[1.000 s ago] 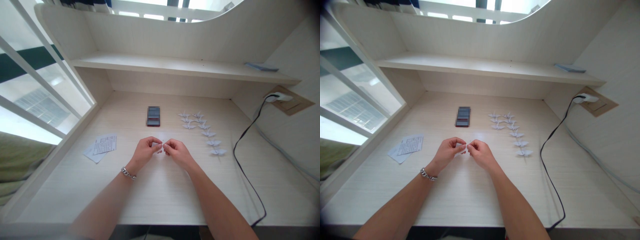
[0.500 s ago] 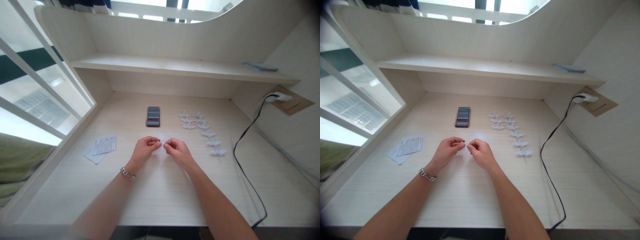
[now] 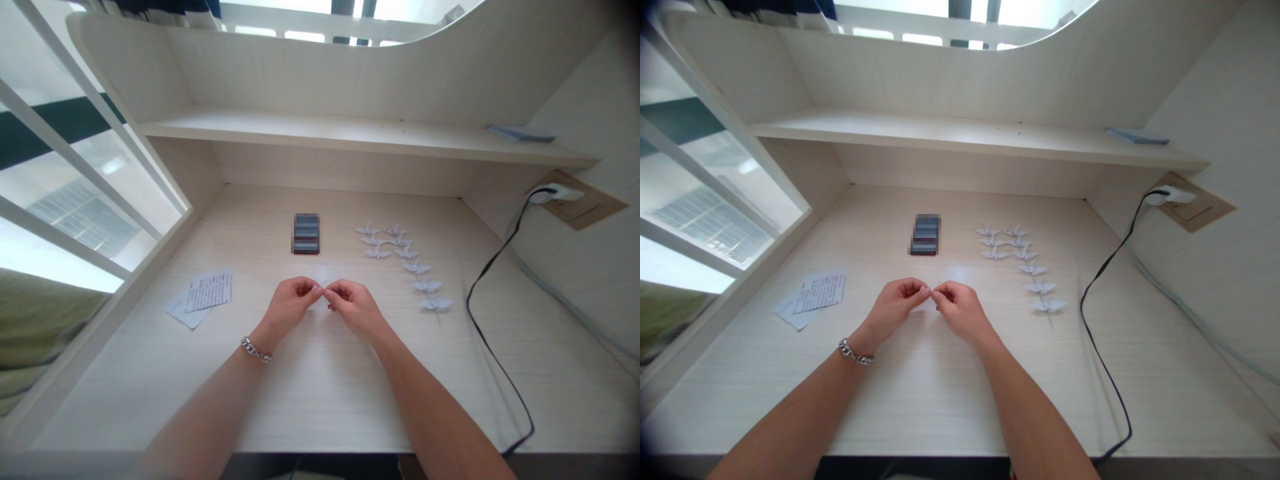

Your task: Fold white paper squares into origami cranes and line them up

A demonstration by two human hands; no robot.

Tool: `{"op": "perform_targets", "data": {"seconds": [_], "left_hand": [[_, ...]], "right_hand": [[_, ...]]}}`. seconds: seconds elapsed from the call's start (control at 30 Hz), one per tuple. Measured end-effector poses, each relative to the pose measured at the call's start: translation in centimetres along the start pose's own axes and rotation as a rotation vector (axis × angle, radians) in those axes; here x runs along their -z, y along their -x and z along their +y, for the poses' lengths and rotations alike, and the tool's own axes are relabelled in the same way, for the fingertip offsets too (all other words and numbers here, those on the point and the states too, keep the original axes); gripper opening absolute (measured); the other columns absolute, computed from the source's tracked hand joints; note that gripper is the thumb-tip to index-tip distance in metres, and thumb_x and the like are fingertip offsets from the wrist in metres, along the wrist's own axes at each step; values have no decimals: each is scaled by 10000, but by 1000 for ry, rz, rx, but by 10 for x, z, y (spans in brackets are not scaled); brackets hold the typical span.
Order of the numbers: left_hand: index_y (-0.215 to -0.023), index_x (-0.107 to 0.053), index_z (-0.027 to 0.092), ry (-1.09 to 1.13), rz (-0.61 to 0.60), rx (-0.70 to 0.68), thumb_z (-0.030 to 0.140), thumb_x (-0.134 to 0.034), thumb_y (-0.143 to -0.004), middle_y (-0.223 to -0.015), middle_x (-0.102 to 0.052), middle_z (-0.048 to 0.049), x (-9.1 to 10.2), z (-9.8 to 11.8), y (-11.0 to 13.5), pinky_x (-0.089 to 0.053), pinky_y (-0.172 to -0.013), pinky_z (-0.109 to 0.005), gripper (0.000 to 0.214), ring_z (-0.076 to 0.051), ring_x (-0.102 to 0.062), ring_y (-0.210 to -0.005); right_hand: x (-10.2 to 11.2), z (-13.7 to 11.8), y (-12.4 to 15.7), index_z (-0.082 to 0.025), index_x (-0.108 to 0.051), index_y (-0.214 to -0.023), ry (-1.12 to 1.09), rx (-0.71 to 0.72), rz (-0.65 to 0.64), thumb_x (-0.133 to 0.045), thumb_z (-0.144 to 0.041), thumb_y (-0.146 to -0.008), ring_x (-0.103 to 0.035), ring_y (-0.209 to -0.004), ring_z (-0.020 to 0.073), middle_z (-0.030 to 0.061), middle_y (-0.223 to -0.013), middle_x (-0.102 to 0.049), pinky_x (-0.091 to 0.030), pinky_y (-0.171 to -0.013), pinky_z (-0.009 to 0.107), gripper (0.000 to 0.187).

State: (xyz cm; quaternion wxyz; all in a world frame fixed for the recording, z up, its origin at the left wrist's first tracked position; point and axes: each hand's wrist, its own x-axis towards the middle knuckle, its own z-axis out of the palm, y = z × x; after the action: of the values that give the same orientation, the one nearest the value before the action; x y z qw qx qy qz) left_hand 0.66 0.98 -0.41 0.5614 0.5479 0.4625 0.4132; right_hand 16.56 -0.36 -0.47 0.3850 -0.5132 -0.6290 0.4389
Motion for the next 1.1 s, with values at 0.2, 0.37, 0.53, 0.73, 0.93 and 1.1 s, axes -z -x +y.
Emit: {"op": "perform_targets", "data": {"seconds": [0.2,0.37,0.53,0.73,0.93,1.1], "left_hand": [[-690,-629,119,21,63,15,356,-652,-676,-640,-596,-9,5,0,-2,-376,-567,-223,238,-105,-502,-592],[-731,-651,122,100,95,45,350,-682,-647,-717,-645,-40,6,-4,-3,-409,-629,-245,245,-130,-551,-656],[-735,-655,122,225,127,131,363,-699,-619,-711,-652,-47,6,-4,-3,-439,-627,-267,271,-141,-574,-643],[-749,-648,124,278,142,157,354,-709,-610,-720,-638,-38,5,0,-2,-459,-628,-270,275,-132,-564,-654],[-766,-639,132,229,143,161,378,-686,-630,-733,-634,-41,6,-1,-3,-460,-645,-281,284,-143,-571,-686],[-703,-642,125,26,134,29,360,-669,-645,-662,-609,-24,8,-3,-5,-407,-583,-231,243,-116,-525,-613]], "right_hand": [[4,5,-2,-162,-588,-748,-1,-35,-15,-506,-303,-786,-573,-603,135,21,-654,-622,-436,-572,245,168],[4,5,-2,-168,-588,-736,15,-28,-20,-496,-292,-787,-569,-598,132,16,-653,-615,-433,-568,243,162],[3,4,-2,-168,-579,-746,-25,-48,1,-496,-301,-789,-565,-591,130,14,-654,-607,-438,-564,244,163],[3,7,-2,-170,-577,-734,-5,-51,-3,-498,-313,-792,-565,-582,131,19,-652,-615,-434,-558,246,174],[3,8,-3,-167,-576,-744,-43,-42,-7,-493,-333,-798,-563,-587,131,27,-671,-620,-433,-558,244,193],[6,9,-4,-163,-598,-740,11,-45,-87,-511,-297,-773,-555,-608,134,21,-660,-614,-414,-572,242,163]]}}
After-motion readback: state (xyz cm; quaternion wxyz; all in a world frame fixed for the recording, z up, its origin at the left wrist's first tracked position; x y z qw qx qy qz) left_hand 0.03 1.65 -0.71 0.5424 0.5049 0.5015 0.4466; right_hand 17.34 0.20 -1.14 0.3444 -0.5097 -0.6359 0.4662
